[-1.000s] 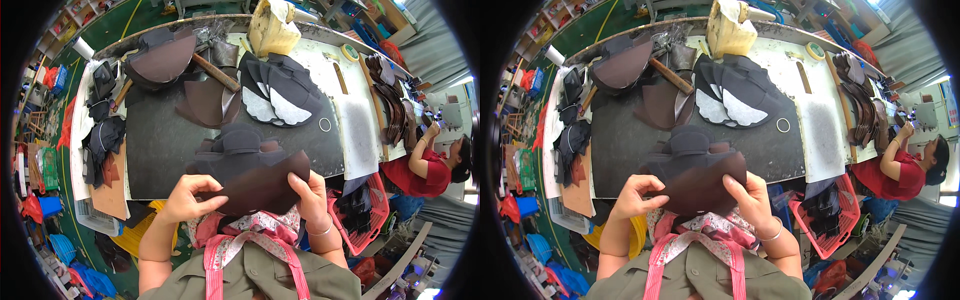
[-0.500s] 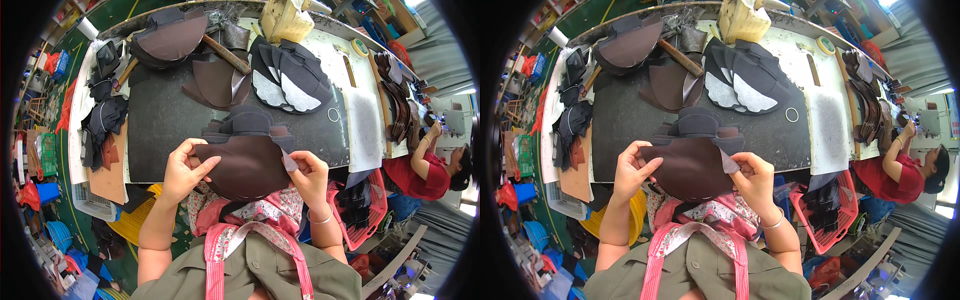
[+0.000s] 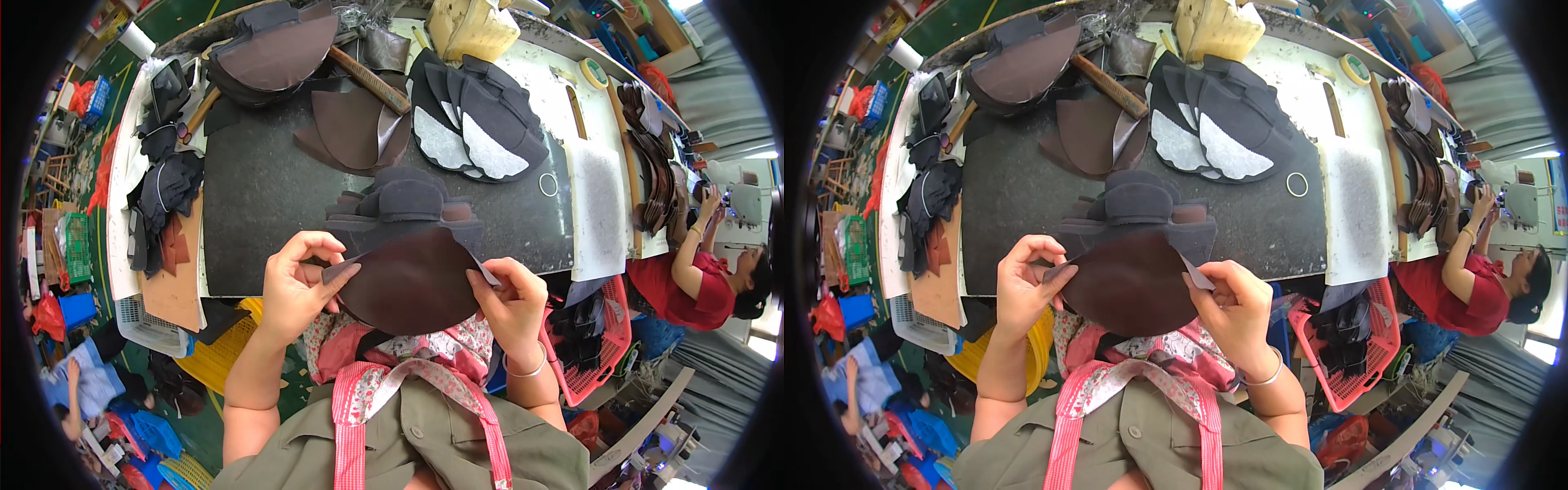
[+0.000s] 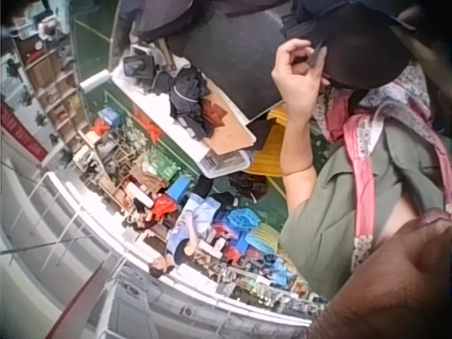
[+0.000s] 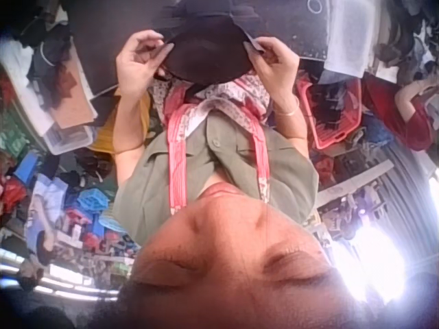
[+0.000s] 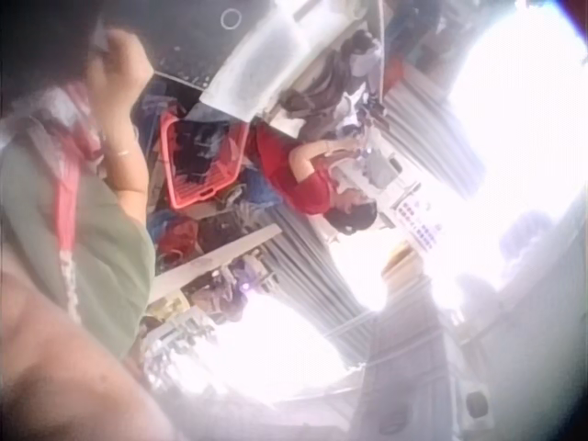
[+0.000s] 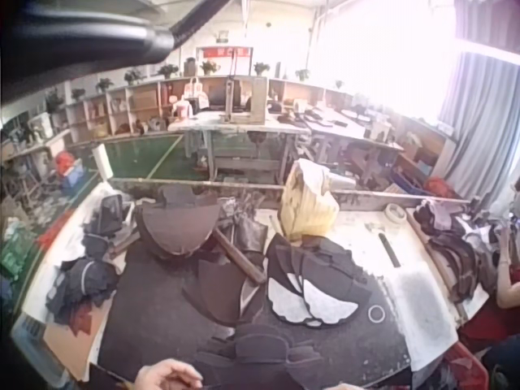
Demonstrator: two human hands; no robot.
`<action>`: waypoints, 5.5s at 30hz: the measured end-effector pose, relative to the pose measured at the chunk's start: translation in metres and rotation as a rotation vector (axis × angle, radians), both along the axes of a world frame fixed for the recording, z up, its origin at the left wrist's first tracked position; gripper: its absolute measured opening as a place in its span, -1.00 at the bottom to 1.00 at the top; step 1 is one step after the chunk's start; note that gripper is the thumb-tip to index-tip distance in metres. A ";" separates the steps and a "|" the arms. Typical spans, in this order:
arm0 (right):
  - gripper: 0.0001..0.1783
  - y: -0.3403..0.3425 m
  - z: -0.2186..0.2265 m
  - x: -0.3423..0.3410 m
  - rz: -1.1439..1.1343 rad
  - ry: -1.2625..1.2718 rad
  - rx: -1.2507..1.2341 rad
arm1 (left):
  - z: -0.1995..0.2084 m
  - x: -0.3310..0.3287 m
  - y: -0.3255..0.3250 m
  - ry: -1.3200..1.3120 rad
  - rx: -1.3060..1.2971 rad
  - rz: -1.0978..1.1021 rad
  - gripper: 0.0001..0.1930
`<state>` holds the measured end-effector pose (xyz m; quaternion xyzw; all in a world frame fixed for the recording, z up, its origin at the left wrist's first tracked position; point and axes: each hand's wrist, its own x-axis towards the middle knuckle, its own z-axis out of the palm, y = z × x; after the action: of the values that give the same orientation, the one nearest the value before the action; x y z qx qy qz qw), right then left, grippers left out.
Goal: The person aligns and attaches leather pieces onto padded shoe upper components by hand, smoothing and pressing the layers together on the workbench.
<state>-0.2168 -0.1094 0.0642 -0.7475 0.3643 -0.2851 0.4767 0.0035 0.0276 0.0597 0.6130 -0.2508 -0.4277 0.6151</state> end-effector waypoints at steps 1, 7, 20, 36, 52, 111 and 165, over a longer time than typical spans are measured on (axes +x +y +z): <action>-0.92 0.000 0.001 0.000 0.010 -0.011 -0.017 | 0.002 0.000 0.000 -0.005 0.009 -0.003 -0.69; -0.92 -0.005 -0.025 0.002 0.013 0.014 0.011 | -0.013 0.000 -0.007 -0.049 0.103 0.001 -0.74; -0.88 -0.015 -0.037 0.008 -0.072 0.075 -0.060 | -0.027 -0.008 -0.012 -0.295 0.182 0.058 -0.84; -0.82 -0.015 -0.041 0.019 -0.185 0.120 -0.204 | -0.032 -0.015 -0.020 -0.476 0.163 0.198 -0.82; -0.38 -0.022 -0.016 0.014 0.428 0.114 -0.486 | -0.017 -0.015 -0.008 -1.080 -0.135 -0.630 -0.19; -0.12 -0.337 -0.070 0.005 -1.100 0.266 -0.205 | -0.066 -0.037 -0.214 -1.463 -0.309 -0.420 -0.58; -0.62 -0.217 0.008 0.238 0.331 0.481 -0.517 | -0.099 0.008 -0.181 1.098 -0.513 0.763 -0.64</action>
<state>0.0215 -0.3262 0.0723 -0.9372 0.2562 -0.1034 0.2132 0.0112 -0.1530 -0.0393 0.1901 0.2344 -0.3570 0.8840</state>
